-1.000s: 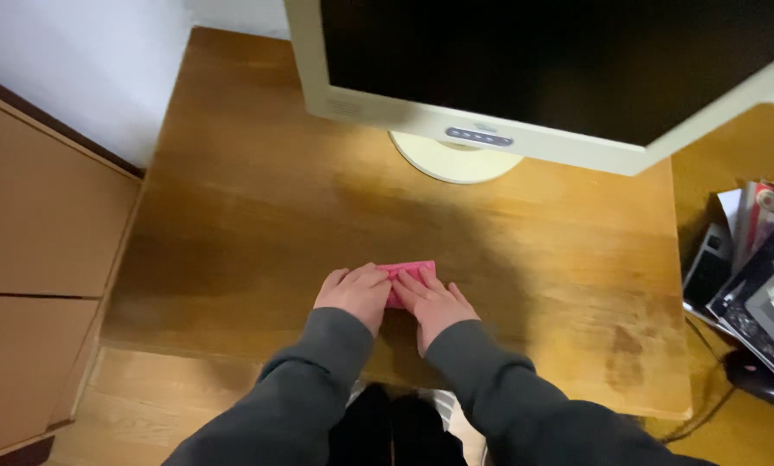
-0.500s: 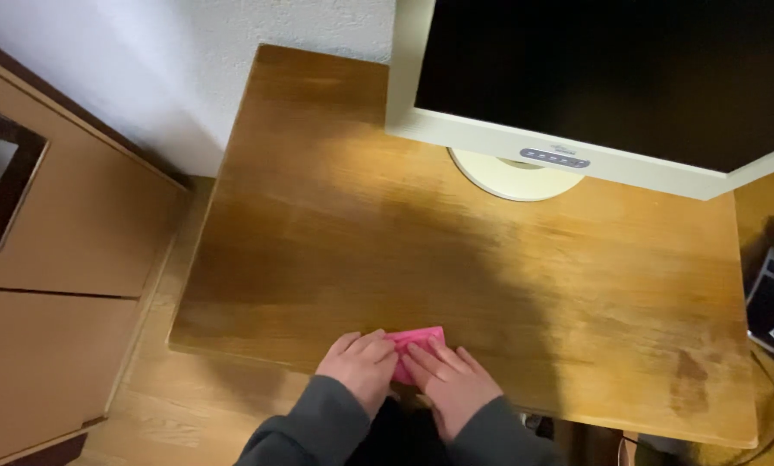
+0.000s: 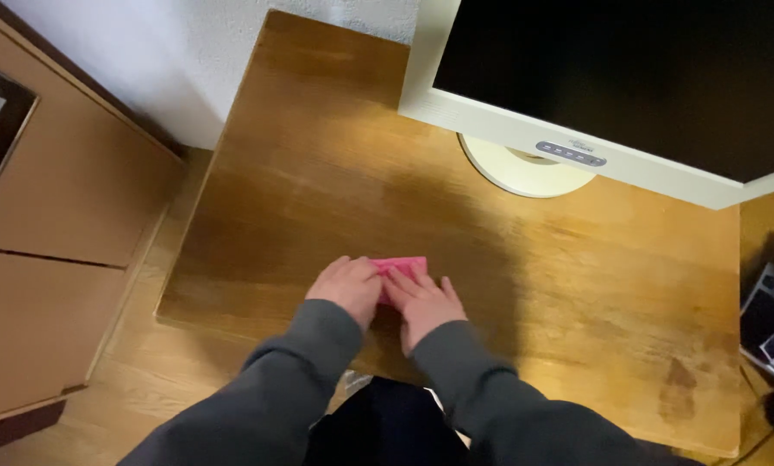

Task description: The person prepares a cleaning solution by pouring liquid into a bucket, then scrubs a wooden desk with a pink sponge. They rinse the sponge and continue scrubbing the desk surface. Finally, they wipe the desk dry with a grey cloth.

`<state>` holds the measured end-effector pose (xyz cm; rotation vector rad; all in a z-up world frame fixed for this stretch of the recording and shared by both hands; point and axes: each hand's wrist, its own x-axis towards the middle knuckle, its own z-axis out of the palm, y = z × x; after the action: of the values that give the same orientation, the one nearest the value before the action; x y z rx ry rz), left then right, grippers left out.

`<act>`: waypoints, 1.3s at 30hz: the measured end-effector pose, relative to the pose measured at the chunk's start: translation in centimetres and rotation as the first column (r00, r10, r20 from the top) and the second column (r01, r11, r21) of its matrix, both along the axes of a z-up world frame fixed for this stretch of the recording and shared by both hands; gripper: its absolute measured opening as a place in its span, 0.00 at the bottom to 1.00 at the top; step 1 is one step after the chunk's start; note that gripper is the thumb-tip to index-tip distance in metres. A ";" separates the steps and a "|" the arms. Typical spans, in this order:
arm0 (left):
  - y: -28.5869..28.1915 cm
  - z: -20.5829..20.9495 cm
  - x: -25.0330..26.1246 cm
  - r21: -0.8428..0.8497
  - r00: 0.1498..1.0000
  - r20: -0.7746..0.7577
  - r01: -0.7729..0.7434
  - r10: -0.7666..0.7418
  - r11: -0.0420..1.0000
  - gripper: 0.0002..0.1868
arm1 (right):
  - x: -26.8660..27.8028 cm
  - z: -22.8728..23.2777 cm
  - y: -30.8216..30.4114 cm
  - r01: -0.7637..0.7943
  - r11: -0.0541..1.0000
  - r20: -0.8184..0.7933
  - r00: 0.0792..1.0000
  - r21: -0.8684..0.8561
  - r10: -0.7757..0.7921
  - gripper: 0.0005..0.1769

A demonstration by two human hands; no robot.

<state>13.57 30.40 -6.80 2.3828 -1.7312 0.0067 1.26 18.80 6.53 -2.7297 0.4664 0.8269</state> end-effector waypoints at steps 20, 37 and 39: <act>3.2 3.9 -2.7 -0.039 0.982 -0.066 -0.181 0.178 0.983 0.14 | -1.3 -2.1 0.6 -0.241 0.970 0.187 0.952 -0.035 0.243 0.52; 12.4 4.8 -2.9 0.165 0.847 -0.214 -0.459 0.486 0.873 0.15 | 4.4 0.7 6.5 -0.558 0.822 0.056 0.830 0.116 0.555 0.55; 12.3 3.1 -4.7 0.015 0.902 -0.129 -0.414 0.412 0.910 0.10 | 2.4 1.0 6.0 -0.509 0.848 0.024 0.859 0.147 0.512 0.53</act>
<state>8.86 42.69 -3.66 2.6278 -1.1384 -0.0741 3.69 24.77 7.53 -2.7331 -0.3375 0.9547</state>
